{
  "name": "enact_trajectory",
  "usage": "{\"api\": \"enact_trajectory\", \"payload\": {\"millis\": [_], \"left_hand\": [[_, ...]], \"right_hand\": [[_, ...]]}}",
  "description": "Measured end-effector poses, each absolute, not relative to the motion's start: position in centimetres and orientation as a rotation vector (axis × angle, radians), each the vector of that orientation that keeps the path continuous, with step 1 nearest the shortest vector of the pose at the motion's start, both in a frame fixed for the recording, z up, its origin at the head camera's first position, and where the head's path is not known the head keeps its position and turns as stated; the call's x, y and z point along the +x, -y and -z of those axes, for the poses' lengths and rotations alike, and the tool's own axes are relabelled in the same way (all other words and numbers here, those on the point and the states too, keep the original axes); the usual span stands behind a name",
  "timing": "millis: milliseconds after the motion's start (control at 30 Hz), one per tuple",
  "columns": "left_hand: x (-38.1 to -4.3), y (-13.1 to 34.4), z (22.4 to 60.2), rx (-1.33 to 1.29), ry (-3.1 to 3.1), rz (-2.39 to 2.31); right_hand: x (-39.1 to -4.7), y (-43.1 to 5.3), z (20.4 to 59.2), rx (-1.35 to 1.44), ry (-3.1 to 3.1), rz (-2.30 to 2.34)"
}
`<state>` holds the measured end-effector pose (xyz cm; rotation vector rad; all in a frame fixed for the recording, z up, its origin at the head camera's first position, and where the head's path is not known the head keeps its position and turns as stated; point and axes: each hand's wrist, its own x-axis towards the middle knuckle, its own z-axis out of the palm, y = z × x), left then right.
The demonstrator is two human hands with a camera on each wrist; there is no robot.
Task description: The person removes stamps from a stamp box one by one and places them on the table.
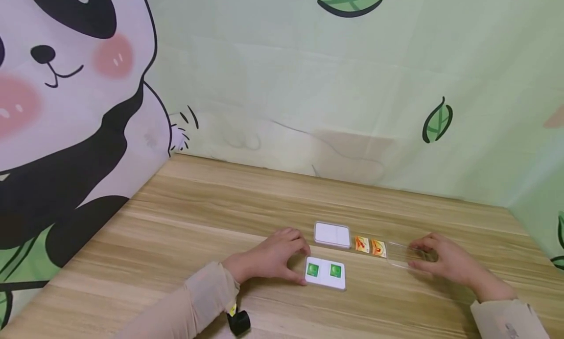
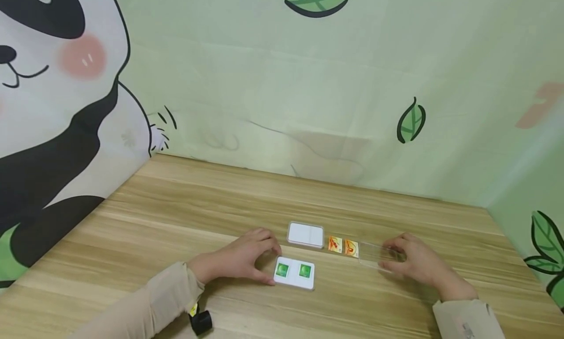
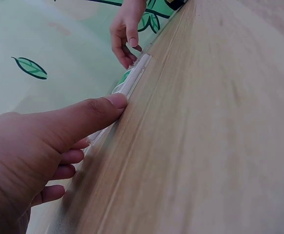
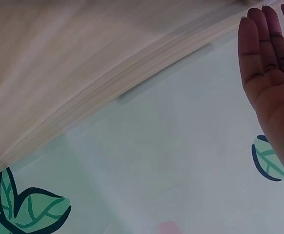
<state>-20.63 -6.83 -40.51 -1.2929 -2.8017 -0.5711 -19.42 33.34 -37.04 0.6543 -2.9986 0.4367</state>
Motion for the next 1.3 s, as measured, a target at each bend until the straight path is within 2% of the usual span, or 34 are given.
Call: {"api": "enact_trajectory", "payload": {"millis": [367, 1300], "left_hand": [[-20.5, 6.8, 40.4, -1.289, 2.806, 0.564], [-20.4, 6.7, 40.2, -1.284, 2.814, 0.560]], "right_hand": [[-19.3, -32.8, 36.3, 0.615, 2.993, -0.437], [-18.8, -30.5, 35.3, 0.724, 2.901, -0.440]]}}
